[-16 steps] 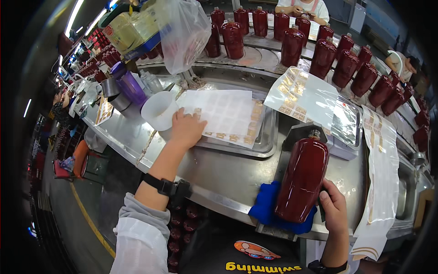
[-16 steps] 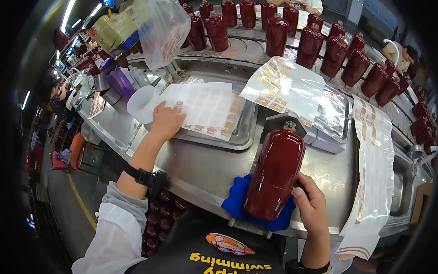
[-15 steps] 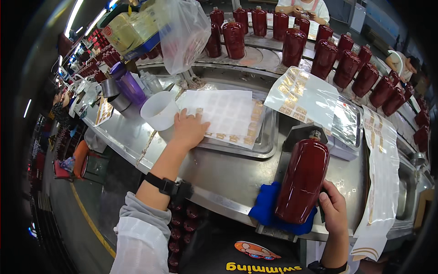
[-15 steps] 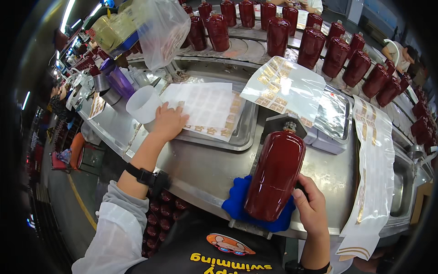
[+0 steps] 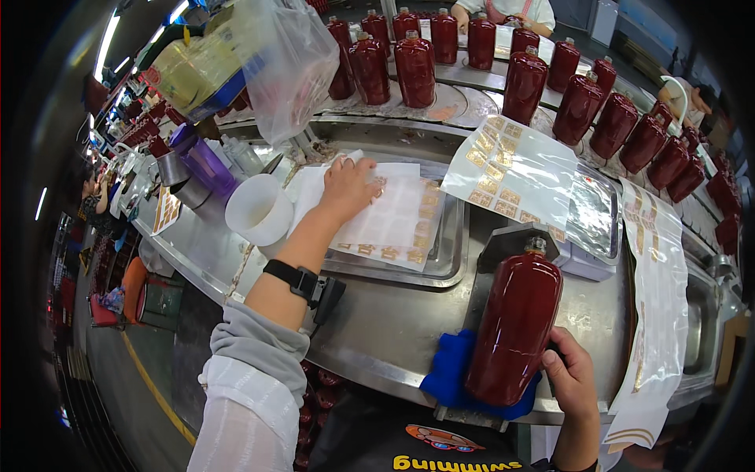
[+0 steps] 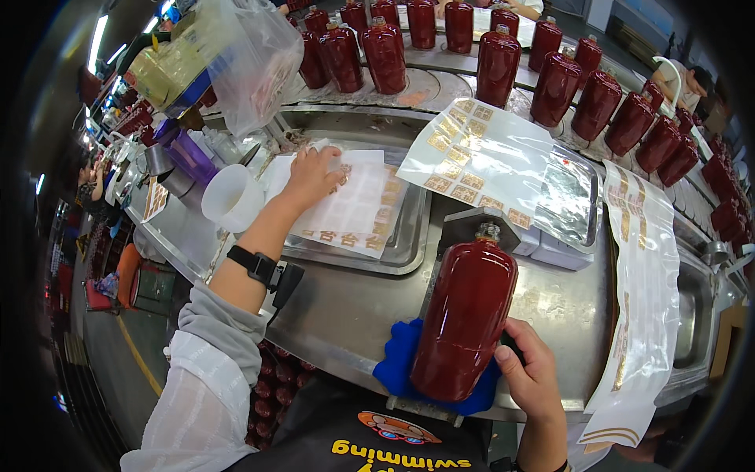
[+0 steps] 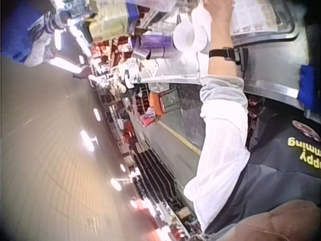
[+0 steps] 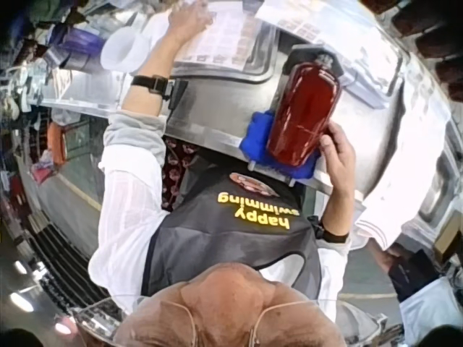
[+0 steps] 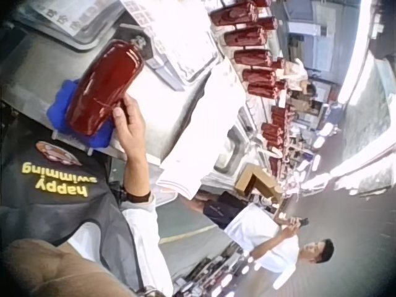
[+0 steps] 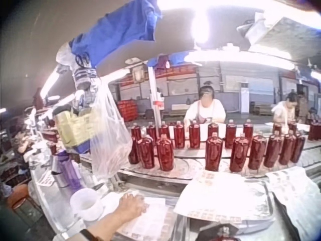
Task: Applying decorative labels and cleaning red ceramic liquor bottles at a factory workstation.
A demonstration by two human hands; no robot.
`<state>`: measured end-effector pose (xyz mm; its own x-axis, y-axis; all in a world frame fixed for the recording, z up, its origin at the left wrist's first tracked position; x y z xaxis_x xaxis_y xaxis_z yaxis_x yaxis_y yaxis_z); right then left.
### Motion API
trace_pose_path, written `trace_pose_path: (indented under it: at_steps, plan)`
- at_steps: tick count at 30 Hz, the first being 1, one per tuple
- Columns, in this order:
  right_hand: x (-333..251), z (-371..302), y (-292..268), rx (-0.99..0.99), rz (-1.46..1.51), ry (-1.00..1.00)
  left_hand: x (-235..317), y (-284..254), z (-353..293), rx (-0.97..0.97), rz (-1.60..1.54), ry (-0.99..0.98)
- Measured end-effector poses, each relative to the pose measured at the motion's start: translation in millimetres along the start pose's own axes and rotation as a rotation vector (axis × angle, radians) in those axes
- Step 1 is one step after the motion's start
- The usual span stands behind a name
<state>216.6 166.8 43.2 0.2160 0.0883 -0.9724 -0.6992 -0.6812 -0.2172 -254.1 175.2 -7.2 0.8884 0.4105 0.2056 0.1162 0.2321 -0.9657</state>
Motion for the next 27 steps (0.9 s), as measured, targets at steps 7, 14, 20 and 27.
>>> trace_pose_path:
  at_steps: [7, 14, 20, 27]
  plan:
    - [-7.9, 1.7, -0.5, -0.025, -0.067, -0.041, -9.9, -0.9, 33.8, -0.058, 0.02, -0.093]
    - [-22.6, 2.6, -5.8, 0.017, -0.223, -0.21, -24.3, -5.8, 36.9, 0.071, -0.299, -0.097]
    - [-65.9, 2.3, -20.4, 0.237, -0.429, -0.438, 32.9, -68.6, -12.5, 0.373, -0.395, 0.075]
    - [-117.2, 28.8, 5.4, 0.196, -0.306, -0.566, 167.8, -125.5, -128.8, -0.043, -0.878, 0.343]
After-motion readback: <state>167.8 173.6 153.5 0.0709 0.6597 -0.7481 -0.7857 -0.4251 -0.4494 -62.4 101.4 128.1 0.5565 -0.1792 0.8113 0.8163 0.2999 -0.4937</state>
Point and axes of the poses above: each hand's wrist, its own z-axis towards the middle knuckle, its own y-axis out of the palm, x = y × z, the point moved 5 cm from there along z, towards the middle knuckle, and after that the axes turned 1 degree about z, right-handed, at the moved point
